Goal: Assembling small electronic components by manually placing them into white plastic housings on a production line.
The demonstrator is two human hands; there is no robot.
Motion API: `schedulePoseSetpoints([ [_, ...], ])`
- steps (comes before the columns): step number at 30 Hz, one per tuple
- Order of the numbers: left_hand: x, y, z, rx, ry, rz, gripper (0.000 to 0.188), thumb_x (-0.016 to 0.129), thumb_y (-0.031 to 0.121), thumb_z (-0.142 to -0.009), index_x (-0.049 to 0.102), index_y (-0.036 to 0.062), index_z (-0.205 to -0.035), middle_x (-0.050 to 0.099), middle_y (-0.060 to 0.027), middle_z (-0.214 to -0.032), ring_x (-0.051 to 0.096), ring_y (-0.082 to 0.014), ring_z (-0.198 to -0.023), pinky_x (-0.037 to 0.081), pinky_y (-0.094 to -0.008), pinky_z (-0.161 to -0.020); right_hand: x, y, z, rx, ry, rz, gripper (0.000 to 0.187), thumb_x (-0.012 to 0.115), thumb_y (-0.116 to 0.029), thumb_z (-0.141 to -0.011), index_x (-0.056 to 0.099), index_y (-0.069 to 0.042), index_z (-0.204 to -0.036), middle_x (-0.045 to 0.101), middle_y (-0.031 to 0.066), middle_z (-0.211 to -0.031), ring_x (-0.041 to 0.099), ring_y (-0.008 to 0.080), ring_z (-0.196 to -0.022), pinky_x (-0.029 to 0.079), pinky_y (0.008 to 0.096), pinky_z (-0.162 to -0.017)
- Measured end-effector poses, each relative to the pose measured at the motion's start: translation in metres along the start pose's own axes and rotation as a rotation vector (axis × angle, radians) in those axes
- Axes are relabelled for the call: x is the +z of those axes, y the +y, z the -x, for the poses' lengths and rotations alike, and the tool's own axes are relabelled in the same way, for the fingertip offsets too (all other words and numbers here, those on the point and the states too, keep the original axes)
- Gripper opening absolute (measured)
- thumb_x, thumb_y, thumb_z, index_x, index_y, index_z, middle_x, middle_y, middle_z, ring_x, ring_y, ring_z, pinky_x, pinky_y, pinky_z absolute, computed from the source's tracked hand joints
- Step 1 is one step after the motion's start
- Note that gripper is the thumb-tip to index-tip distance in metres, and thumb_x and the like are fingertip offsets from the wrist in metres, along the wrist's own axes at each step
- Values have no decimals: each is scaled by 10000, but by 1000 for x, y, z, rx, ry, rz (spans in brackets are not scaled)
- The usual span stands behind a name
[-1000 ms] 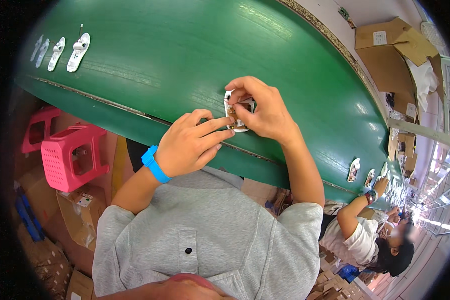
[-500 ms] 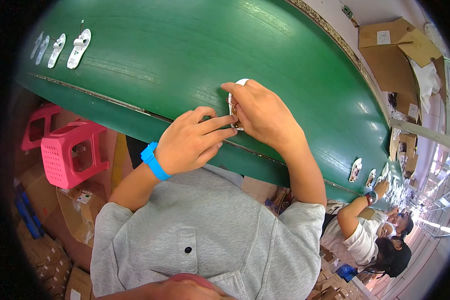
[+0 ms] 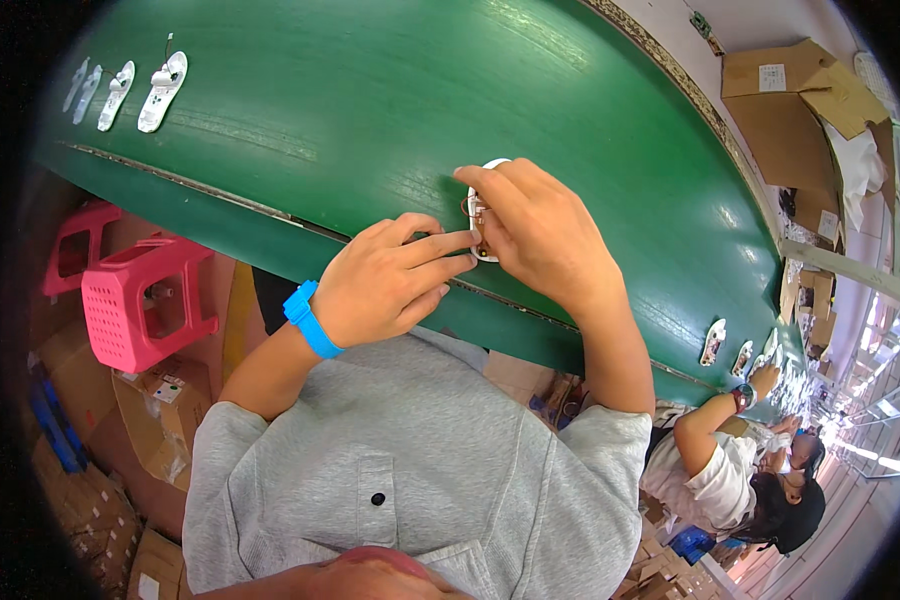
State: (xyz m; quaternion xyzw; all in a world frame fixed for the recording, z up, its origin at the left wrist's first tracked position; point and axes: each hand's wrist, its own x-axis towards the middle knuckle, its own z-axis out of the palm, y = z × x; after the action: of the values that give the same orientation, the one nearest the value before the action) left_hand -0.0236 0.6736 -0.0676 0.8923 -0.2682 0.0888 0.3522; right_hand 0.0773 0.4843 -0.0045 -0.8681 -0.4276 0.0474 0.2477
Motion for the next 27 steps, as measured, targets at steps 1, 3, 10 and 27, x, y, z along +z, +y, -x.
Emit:
schedulePoseSetpoints([
  [1, 0, 0, 0, 7, 13, -9, 347, 688, 132, -829, 691, 106, -1174, 623, 3, -1341, 541, -219, -1097, 476, -321, -879, 0, 0, -1, 2, -10, 14, 428, 651, 55, -783, 662, -65, -1194, 650, 56, -894, 580, 204, -716, 489, 322, -628],
  [3, 0, 0, -1, 20, 39, -26, 313, 691, 138, -832, 700, 108, -1144, 640, 9, -1318, 540, -198, -1078, 470, -299, -842, 0, 1, -1, 5, -29, 40, 405, 649, 49, -793, 664, -64, -1182, 651, 62, -892, 582, 208, -714, 490, 326, -627],
  [10, 0, 0, 0, 20, 19, -20, 330, 687, 140, -833, 694, 104, -1161, 631, 7, -1337, 541, -202, -1103, 467, -303, -866, 4, 3, 4, 32, -85, 130, 374, 667, -11, -796, 626, -54, -1165, 663, 118, -964, 651, 285, -811, 533, 372, -697],
  [27, -2, 0, 0, 15, -30, 42, 383, 686, 119, -828, 682, 89, -1210, 643, -20, -1325, 560, -212, -1167, 474, -328, -917, 5, -5, 9, 64, -83, 245, 363, 672, -20, -804, 619, -56, -1161, 657, 92, -902, 624, 265, -764, 515, 360, -678],
])
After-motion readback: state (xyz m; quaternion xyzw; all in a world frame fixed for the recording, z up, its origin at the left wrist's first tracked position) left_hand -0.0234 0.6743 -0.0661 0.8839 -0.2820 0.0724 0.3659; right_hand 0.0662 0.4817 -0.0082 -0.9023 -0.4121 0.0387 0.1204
